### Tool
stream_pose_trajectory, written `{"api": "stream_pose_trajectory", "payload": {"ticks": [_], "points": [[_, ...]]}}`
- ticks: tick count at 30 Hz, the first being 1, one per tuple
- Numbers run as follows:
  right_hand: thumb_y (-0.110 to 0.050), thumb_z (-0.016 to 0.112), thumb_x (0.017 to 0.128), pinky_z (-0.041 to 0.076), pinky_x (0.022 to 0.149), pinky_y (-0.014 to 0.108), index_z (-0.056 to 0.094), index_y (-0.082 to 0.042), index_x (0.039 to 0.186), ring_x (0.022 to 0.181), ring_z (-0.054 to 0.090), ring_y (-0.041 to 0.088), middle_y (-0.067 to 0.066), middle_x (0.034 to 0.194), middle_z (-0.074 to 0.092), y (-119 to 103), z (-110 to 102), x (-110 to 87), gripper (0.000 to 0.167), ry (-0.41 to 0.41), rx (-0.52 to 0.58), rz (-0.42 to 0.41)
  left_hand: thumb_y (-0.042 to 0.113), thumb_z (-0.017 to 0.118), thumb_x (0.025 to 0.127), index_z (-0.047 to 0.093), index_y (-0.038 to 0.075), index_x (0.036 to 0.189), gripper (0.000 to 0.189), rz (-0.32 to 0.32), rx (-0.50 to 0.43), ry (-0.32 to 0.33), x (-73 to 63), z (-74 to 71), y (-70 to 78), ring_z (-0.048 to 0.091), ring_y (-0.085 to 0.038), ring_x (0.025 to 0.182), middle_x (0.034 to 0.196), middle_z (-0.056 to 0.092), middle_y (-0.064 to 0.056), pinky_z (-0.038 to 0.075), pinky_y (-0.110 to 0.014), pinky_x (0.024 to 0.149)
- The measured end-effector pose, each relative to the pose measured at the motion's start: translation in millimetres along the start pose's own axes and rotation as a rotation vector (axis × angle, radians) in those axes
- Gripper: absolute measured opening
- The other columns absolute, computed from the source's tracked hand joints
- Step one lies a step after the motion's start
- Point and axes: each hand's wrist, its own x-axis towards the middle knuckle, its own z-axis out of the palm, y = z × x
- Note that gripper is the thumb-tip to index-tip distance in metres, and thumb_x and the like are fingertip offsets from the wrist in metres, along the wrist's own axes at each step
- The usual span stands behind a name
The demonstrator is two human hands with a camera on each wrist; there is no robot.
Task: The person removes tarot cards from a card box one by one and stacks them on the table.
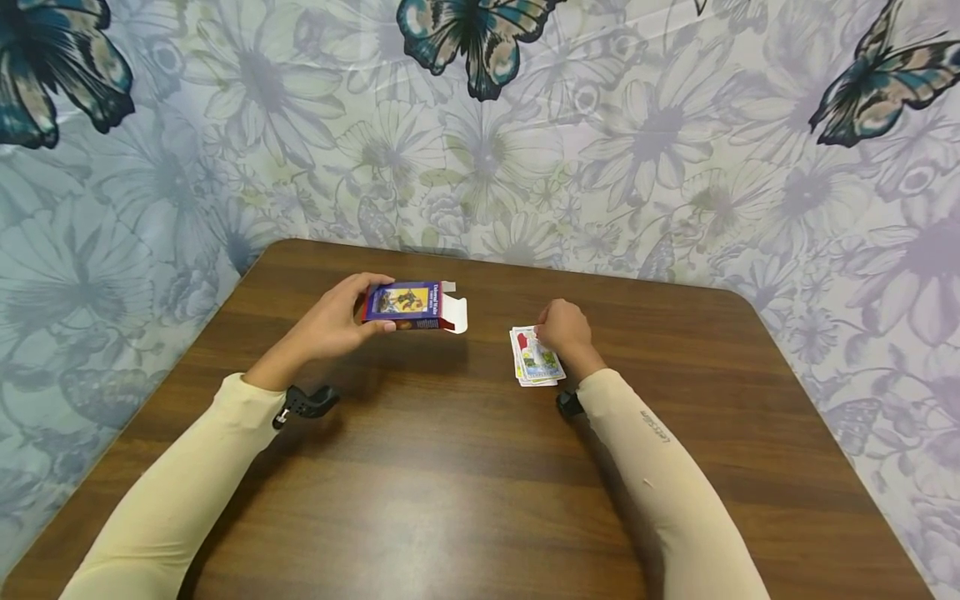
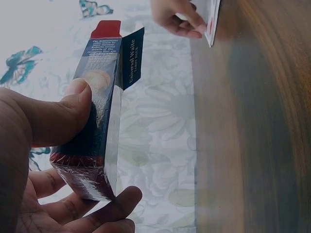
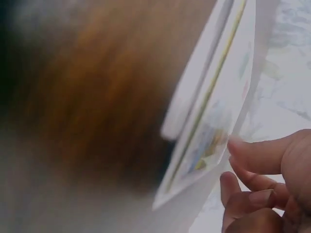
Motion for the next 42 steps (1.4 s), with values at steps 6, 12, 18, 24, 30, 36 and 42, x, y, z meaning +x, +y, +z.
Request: {"api": "stream_pose_trajectory", "payload": {"ticks": [6,12,18,24,30,36,42], "points": [[-0.023,0.061,0.097,0.049,0.065,0.031,0.071,-0.004,0.102,0.077,0.062,0.020,0.013,0.093,0.071,-42.4,-4.4,-17.7,0.022,0.089,0.346,-0.220,0.031,0.076,0.087,0.045,0.012,0.142,0.066,-0.005,0.002,-0.015,-0.1,0.6,0.0,0.051,-0.027,0.116,0.134,0.052,-0.011,0.043,-0.048,0.099],[-0.019,0.064,0.096,0.035,0.048,0.024,0.069,0.000,0.100,0.052,0.041,0.008,0.008,0.075,0.063,-96.8,-4.7,-37.7,0.020,-0.119,0.796,-0.263,0.031,0.077,0.087,0.045,0.012,0.141,0.066,-0.006,-0.008,-0.014,-1.7,1.1,0.2,0.051,-0.026,0.116,0.134,0.052,-0.011,0.043,-0.047,0.099],[-0.016,0.059,0.096,0.028,0.044,0.023,0.063,-0.001,0.100,0.046,0.034,0.007,-0.007,0.061,0.053,-110.1,10.8,-38.8,0.016,-0.230,0.870,-0.147,0.029,0.077,0.087,0.045,0.012,0.141,0.065,-0.008,-0.019,-0.020,-5.1,3.5,1.5,0.051,-0.027,0.116,0.134,0.052,-0.011,0.043,-0.047,0.099],[-0.012,0.056,0.096,0.026,0.042,0.023,0.057,-0.001,0.098,0.043,0.031,0.006,-0.007,0.060,0.054,-115.3,13.7,-38.7,0.011,-0.233,0.868,-0.102,0.029,0.076,0.087,0.046,0.012,0.141,0.064,0.014,-0.013,-0.020,-2.9,3.4,3.4,0.051,-0.027,0.114,0.132,0.052,-0.011,0.043,-0.047,0.098],[-0.009,0.058,0.095,0.027,0.041,0.022,0.053,-0.001,0.099,0.044,0.033,0.005,-0.005,0.063,0.054,-114.1,11.3,-38.8,0.010,-0.240,0.896,-0.090,0.029,0.076,0.087,0.045,0.012,0.141,0.065,0.012,0.002,-0.025,-1.7,2.7,3.9,0.051,-0.027,0.113,0.131,0.052,-0.012,0.043,-0.047,0.099],[-0.015,0.068,0.091,0.029,0.045,0.022,0.052,-0.001,0.107,0.050,0.038,0.007,-0.004,0.067,0.057,-104.4,7.2,-39.6,0.026,-0.223,0.910,-0.068,0.029,0.077,0.086,0.045,0.012,0.141,0.065,0.009,0.007,-0.024,-1.1,2.2,4.1,0.050,-0.027,0.116,0.133,0.051,-0.012,0.043,-0.048,0.100],[-0.020,0.071,0.091,0.027,0.045,0.024,0.051,-0.003,0.113,0.049,0.033,0.006,-0.007,0.061,0.052,-91.0,2.4,-40.3,0.035,-0.195,0.910,-0.066,0.029,0.077,0.086,0.046,0.012,0.141,0.066,0.004,0.009,-0.016,-0.8,1.2,4.3,0.051,-0.027,0.116,0.132,0.052,-0.012,0.043,-0.048,0.099]]}}
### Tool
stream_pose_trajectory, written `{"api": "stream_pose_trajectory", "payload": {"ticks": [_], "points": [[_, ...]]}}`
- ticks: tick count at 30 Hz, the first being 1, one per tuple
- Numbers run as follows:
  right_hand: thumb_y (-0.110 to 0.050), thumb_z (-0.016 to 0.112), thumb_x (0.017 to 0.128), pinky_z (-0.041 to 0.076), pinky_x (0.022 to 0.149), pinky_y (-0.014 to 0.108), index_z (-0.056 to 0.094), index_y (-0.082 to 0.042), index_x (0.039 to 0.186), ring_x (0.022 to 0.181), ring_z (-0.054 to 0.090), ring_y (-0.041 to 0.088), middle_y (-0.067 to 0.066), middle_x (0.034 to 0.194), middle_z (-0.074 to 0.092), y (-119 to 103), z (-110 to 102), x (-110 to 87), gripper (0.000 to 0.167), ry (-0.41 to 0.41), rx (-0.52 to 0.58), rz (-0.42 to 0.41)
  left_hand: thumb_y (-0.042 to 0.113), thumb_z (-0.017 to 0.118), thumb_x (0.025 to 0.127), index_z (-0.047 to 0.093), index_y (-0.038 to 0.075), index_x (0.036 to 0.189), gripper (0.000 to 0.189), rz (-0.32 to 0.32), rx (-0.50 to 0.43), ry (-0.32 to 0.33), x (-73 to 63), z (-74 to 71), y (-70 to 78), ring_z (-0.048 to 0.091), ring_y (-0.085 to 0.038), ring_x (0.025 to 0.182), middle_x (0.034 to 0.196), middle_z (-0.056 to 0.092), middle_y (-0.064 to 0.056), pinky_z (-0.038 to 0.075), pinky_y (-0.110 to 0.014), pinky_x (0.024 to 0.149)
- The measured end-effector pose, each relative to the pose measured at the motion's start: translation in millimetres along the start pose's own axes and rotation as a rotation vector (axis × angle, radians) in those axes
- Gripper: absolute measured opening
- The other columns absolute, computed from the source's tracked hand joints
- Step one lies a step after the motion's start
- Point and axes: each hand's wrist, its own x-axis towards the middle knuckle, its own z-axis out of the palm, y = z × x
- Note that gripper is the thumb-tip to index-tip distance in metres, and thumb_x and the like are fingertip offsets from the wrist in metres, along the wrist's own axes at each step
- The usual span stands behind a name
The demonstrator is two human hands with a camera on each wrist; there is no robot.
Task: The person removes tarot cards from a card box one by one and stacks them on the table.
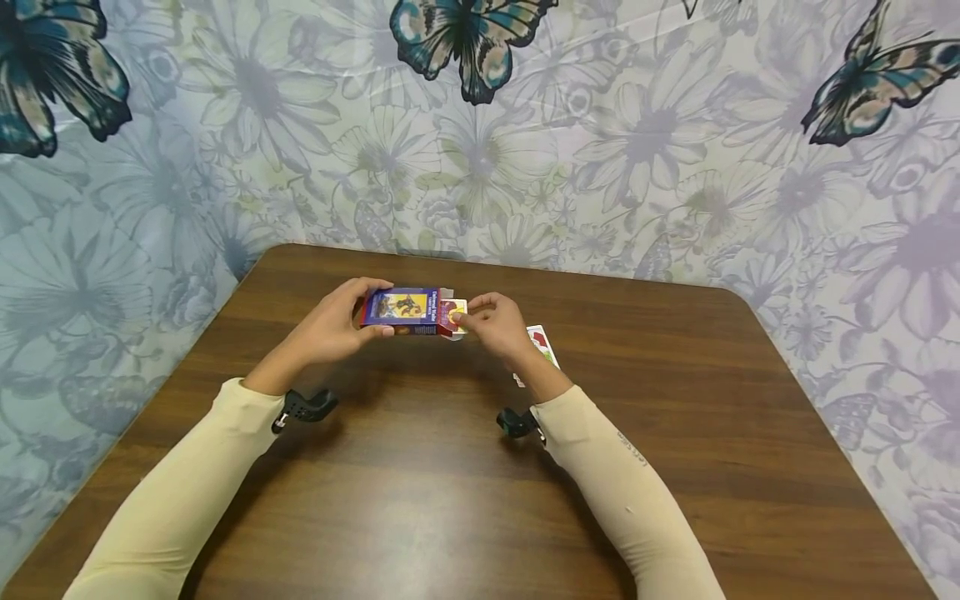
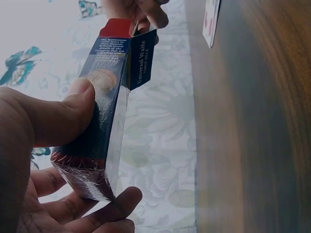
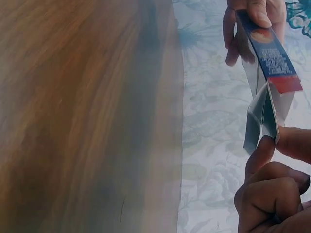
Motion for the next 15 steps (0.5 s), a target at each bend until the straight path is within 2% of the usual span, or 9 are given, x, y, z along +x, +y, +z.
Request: {"api": "stream_pose_trajectory", "payload": {"ticks": [5,9,12,15], "points": [[-0.025,0.069,0.093,0.025,0.044,0.023,0.050,-0.004,0.119,0.047,0.031,0.006,-0.007,0.060,0.049,1.5,-3.5,-4.2,0.038,0.024,0.009,0.010,0.030,0.077,0.086,0.046,0.012,0.141,0.066,0.000,-0.005,0.002,0.2,-0.6,-1.9,0.051,-0.027,0.115,0.132,0.052,-0.012,0.043,-0.048,0.099],[-0.030,0.069,0.092,0.026,0.045,0.023,0.048,-0.006,0.129,0.048,0.033,0.006,-0.002,0.070,0.061,3.2,-0.7,-8.8,0.048,0.042,0.021,0.019,0.030,0.077,0.087,0.045,0.012,0.142,0.066,0.005,-0.008,0.003,0.7,-0.5,-3.6,0.051,-0.027,0.116,0.133,0.052,-0.012,0.043,-0.049,0.099],[-0.026,0.070,0.092,0.026,0.044,0.023,0.046,-0.007,0.135,0.048,0.033,0.005,0.001,0.076,0.067,5.3,2.3,-12.6,0.053,0.041,0.030,0.012,0.030,0.077,0.087,0.045,0.012,0.142,0.066,0.008,-0.006,0.004,1.0,-0.4,-4.9,0.050,-0.027,0.116,0.134,0.052,-0.012,0.042,-0.049,0.100],[-0.022,0.071,0.091,0.026,0.044,0.023,0.045,-0.008,0.136,0.048,0.033,0.006,-0.001,0.071,0.064,7.5,3.6,-15.4,0.053,0.047,0.032,-0.004,0.030,0.077,0.086,0.046,0.012,0.141,0.066,0.009,-0.008,0.007,0.9,-0.2,-5.8,0.050,-0.028,0.116,0.134,0.052,-0.012,0.042,-0.049,0.100]]}}
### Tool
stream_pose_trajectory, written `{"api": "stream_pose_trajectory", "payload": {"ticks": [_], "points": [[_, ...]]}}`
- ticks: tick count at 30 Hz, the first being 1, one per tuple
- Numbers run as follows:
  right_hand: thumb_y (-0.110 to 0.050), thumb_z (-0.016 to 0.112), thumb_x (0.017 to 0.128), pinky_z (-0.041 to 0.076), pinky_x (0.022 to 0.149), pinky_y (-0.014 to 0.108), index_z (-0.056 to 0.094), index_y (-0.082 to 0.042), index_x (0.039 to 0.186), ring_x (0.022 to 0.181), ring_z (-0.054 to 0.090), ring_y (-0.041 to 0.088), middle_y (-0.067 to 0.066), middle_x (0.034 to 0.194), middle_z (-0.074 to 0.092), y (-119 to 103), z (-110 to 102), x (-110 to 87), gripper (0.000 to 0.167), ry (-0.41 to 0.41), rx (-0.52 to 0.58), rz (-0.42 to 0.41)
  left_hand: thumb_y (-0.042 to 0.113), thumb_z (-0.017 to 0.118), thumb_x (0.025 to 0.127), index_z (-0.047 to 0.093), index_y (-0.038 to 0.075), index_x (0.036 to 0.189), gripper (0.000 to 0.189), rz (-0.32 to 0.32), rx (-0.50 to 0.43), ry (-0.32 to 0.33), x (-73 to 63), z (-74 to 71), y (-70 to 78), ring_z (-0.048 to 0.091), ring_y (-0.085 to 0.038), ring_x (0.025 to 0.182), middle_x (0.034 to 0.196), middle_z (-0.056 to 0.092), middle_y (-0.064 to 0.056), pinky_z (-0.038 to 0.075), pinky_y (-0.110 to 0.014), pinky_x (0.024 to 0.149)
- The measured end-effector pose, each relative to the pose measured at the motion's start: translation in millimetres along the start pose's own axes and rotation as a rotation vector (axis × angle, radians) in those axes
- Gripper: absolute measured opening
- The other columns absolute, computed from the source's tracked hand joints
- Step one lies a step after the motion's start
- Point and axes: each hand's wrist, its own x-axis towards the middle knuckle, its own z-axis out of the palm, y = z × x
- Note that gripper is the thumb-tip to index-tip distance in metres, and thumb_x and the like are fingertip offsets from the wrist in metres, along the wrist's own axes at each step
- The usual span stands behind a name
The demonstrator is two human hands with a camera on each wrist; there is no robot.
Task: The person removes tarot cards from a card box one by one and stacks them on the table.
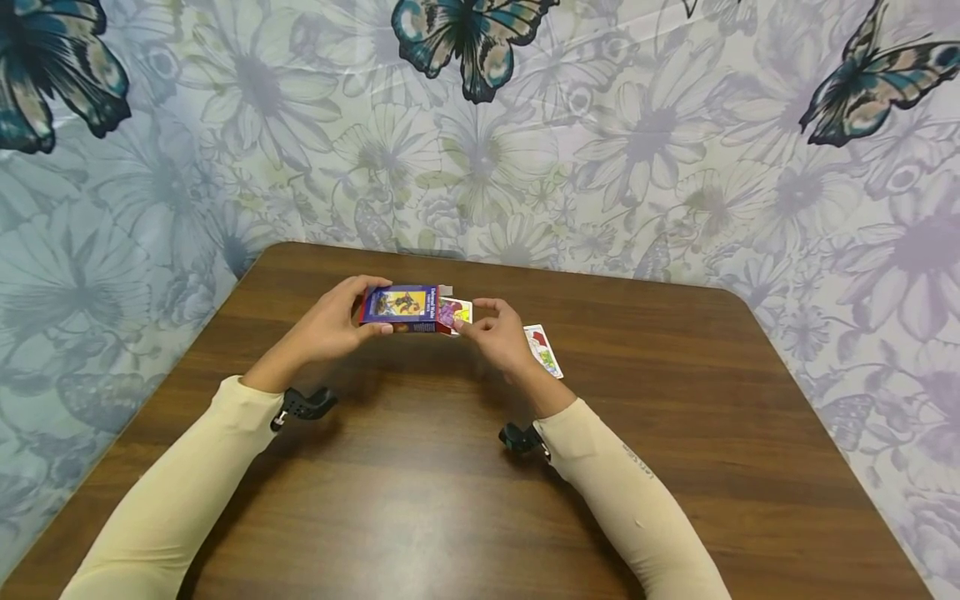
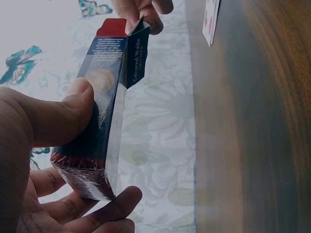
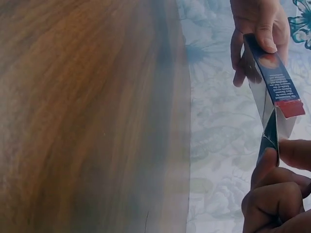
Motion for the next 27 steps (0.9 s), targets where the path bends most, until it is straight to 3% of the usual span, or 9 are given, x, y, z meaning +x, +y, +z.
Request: {"api": "stream_pose_trajectory", "payload": {"ticks": [6,12,18,24,27], "points": [[-0.022,0.071,0.092,0.028,0.049,0.024,0.049,-0.007,0.134,0.052,0.034,0.007,-0.008,0.068,0.065,3.4,-11.8,0.4,0.050,0.051,-0.012,-0.018,0.030,0.076,0.087,0.045,0.013,0.142,0.066,-0.015,0.000,-0.002,-0.7,-0.5,0.1,0.050,-0.027,0.116,0.134,0.051,-0.012,0.043,-0.049,0.099],[-0.021,0.068,0.094,0.026,0.043,0.020,0.050,-0.007,0.136,0.043,0.030,0.003,-0.009,0.073,0.067,8.7,-31.6,3.9,0.048,0.081,0.055,0.004,0.030,0.077,0.087,0.045,0.013,0.142,0.066,-0.015,0.004,0.002,-0.8,-1.6,0.8,0.050,-0.027,0.114,0.132,0.052,-0.012,0.043,-0.049,0.098],[-0.022,0.065,0.096,0.025,0.042,0.018,0.059,-0.006,0.131,0.045,0.031,0.002,-0.011,0.068,0.062,13.5,-46.2,8.0,0.039,0.146,0.058,0.021,0.029,0.076,0.087,0.045,0.013,0.142,0.066,-0.021,0.002,-0.002,-1.0,-2.7,1.9,0.050,-0.027,0.114,0.133,0.051,-0.012,0.043,-0.048,0.099],[-0.022,0.055,0.101,0.027,0.042,0.017,0.063,-0.006,0.129,0.046,0.030,0.002,0.002,0.088,0.062,16.6,-56.4,13.0,0.033,0.157,0.038,-0.002,0.029,0.076,0.087,0.044,0.012,0.142,0.066,-0.021,-0.006,-0.006,-1.2,-2.9,1.9,0.050,-0.027,0.115,0.133,0.051,-0.012,0.043,-0.049,0.100],[-0.020,0.050,0.103,0.030,0.044,0.017,0.063,-0.005,0.129,0.050,0.036,0.004,0.006,0.094,0.058,16.9,-61.8,16.7,0.032,0.148,-0.036,0.002,0.029,0.076,0.087,0.044,0.012,0.142,0.066,-0.018,-0.006,-0.004,-1.2,-2.9,2.5,0.050,-0.027,0.116,0.133,0.051,-0.012,0.043,-0.049,0.100]]}}
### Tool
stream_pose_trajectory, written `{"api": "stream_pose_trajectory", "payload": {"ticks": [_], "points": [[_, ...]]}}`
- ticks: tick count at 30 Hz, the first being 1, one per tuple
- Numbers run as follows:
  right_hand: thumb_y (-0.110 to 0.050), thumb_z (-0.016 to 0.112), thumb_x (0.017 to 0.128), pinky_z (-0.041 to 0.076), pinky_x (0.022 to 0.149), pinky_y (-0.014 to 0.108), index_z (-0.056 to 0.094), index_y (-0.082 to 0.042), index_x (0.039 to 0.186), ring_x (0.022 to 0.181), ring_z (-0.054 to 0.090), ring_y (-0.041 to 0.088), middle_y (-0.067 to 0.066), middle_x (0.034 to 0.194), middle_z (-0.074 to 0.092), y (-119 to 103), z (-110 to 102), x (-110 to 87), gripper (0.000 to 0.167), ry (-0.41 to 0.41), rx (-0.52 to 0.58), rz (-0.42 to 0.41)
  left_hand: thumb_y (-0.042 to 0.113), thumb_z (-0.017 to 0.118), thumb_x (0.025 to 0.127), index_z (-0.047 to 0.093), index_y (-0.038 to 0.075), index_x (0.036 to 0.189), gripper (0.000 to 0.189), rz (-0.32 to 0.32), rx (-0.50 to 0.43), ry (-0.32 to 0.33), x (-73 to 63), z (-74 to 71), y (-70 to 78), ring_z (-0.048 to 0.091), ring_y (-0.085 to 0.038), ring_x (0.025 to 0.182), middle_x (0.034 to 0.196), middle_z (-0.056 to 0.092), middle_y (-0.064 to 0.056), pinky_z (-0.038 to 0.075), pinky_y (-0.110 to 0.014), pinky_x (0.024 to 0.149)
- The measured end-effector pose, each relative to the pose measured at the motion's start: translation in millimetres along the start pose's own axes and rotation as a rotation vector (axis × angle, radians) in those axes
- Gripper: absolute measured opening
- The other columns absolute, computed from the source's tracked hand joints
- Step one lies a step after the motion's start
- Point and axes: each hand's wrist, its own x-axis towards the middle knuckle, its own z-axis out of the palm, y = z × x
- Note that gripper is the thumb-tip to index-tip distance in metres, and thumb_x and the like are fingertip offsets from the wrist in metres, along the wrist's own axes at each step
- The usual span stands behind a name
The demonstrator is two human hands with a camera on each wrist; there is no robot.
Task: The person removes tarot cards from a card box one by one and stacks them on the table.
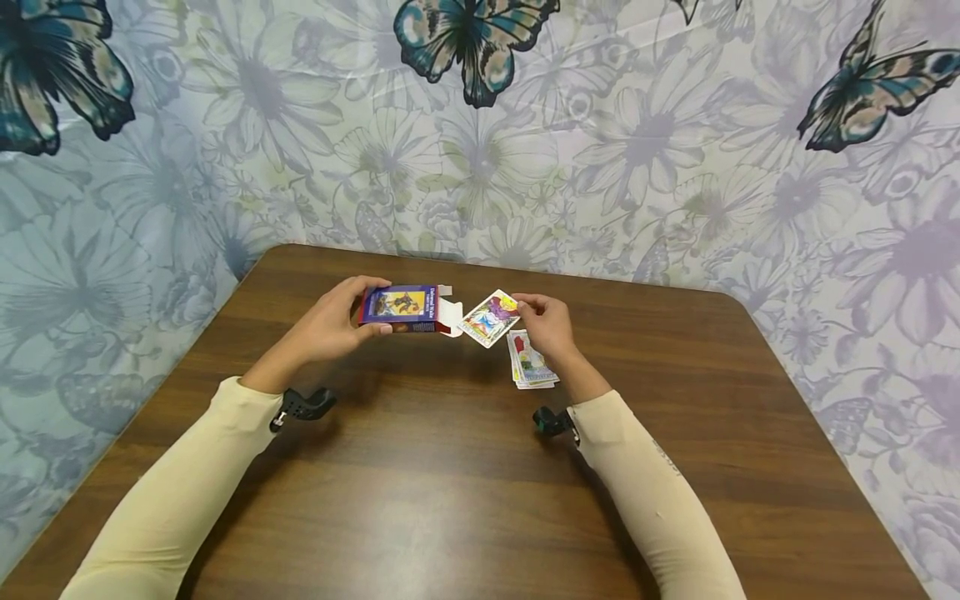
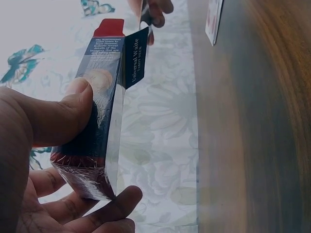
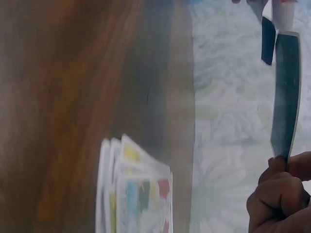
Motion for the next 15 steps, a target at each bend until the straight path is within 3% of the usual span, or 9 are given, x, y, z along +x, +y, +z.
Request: {"api": "stream_pose_trajectory", "payload": {"ticks": [6,10,15], "points": [[-0.015,0.045,0.104,0.043,0.062,0.021,0.067,-0.004,0.121,0.080,0.052,0.016,0.013,0.104,0.062,3.1,-11.8,12.8,0.030,0.002,-0.317,-0.064,0.030,0.076,0.087,0.045,0.012,0.142,0.066,0.002,0.002,0.008,-0.3,0.1,0.6,0.050,-0.027,0.117,0.135,0.051,-0.012,0.042,-0.049,0.100],[-0.013,0.042,0.103,0.044,0.063,0.024,0.068,-0.001,0.116,0.078,0.054,0.018,0.017,0.103,0.064,10.5,-18.0,21.2,0.031,-0.027,-0.466,-0.066,0.030,0.077,0.086,0.046,0.012,0.141,0.066,0.011,0.006,0.008,-0.2,0.9,0.3,0.050,-0.027,0.117,0.133,0.052,-0.011,0.043,-0.048,0.100],[-0.013,0.043,0.103,0.044,0.060,0.022,0.069,-0.003,0.114,0.076,0.054,0.015,0.016,0.103,0.066,21.7,-20.2,28.4,0.030,-0.090,-0.602,-0.009,0.031,0.077,0.086,0.046,0.012,0.141,0.066,0.009,0.009,0.006,-0.7,1.5,0.3,0.050,-0.027,0.117,0.133,0.052,-0.011,0.043,-0.048,0.100]]}}
